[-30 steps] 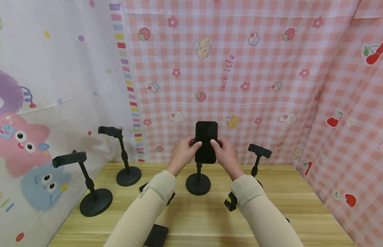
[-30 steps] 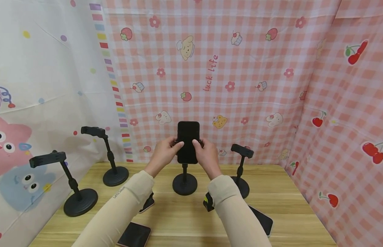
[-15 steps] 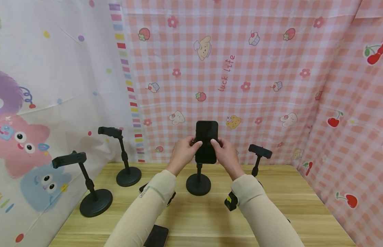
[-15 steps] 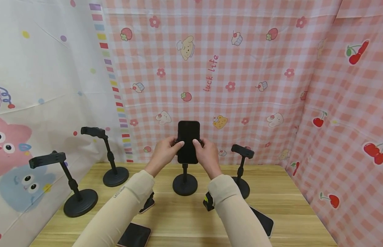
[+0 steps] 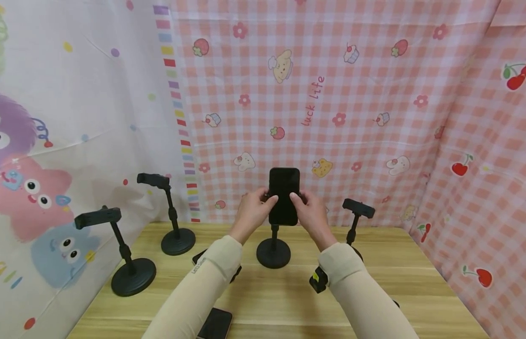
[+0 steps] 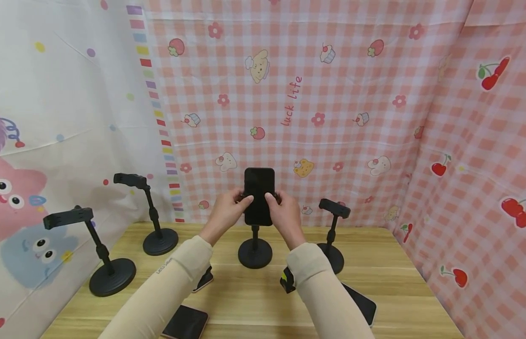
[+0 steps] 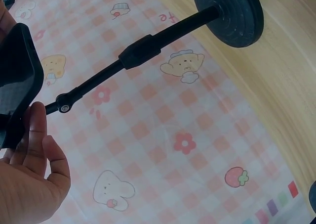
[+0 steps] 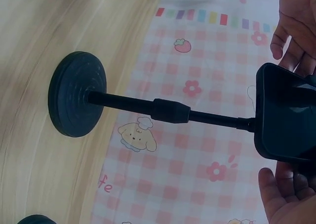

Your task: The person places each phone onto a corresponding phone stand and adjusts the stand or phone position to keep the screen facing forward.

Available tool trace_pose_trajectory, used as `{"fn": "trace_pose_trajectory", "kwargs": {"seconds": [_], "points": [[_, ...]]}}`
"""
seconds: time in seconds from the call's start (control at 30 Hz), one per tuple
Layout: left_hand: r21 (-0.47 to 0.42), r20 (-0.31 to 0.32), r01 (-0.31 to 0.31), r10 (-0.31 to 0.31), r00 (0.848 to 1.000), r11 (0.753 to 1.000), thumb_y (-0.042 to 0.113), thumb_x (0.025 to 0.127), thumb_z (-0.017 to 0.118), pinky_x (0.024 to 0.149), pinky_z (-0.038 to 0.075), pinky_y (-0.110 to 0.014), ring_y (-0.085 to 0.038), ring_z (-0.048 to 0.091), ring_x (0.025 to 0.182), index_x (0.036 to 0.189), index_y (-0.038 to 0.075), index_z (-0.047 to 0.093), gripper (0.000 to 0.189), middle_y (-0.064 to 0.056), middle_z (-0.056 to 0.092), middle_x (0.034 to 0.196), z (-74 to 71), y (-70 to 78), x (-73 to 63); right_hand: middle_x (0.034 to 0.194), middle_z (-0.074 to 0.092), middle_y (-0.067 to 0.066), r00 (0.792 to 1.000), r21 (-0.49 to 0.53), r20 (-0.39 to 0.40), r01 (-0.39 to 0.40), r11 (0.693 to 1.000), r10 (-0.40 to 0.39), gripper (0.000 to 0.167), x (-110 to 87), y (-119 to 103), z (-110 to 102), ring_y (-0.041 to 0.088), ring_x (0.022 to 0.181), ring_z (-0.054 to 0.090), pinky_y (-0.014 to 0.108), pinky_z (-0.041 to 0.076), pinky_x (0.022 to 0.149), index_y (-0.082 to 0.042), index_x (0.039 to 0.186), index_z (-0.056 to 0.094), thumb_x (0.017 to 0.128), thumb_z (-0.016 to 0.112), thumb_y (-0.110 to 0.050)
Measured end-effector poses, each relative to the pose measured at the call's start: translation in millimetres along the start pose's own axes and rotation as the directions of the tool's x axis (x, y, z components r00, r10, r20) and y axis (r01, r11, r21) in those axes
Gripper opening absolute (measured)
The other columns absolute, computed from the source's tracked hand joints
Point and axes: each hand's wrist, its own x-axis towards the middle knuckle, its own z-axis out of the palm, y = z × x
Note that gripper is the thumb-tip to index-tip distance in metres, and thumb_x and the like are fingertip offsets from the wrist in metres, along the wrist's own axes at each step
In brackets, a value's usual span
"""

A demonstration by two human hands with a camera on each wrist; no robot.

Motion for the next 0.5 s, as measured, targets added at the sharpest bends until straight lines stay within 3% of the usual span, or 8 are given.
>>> {"fn": "trace_pose_trajectory", "kwargs": {"seconds": [0.17,0.5], "points": [[-0.014,0.012,0.008,-0.008,1.0,1.0,0.032,0.099,0.061,0.072,0.052,-0.037,-0.019,0.065,0.083,0.103,0.013,0.067,0.02,-0.004,0.072,0.096,1.4,-1.1,-0.1,0.105,0.064,0.011,1.0,0.022,0.004,-0.013,1.0,0.012,0.038,-2.0,0.7,0.0,0.026,0.09,0.057,0.038,0.05,0.074,-0.011,0.122,0.064,0.102,0.054,-0.042],[-0.056,0.03,0.027,-0.025,0.999,0.998,0.033,0.099,0.06,0.08,0.054,-0.042,-0.021,0.069,0.091,0.117,0.013,0.068,0.028,-0.007,0.073,0.105,1.1,-0.6,-1.6,0.113,0.064,0.011,0.999,0.049,0.019,-0.028,0.998,0.027,0.039,-4.0,0.3,-0.4,0.027,0.097,0.057,0.041,0.049,0.083,-0.012,0.127,0.062,0.103,0.053,-0.041]]}}
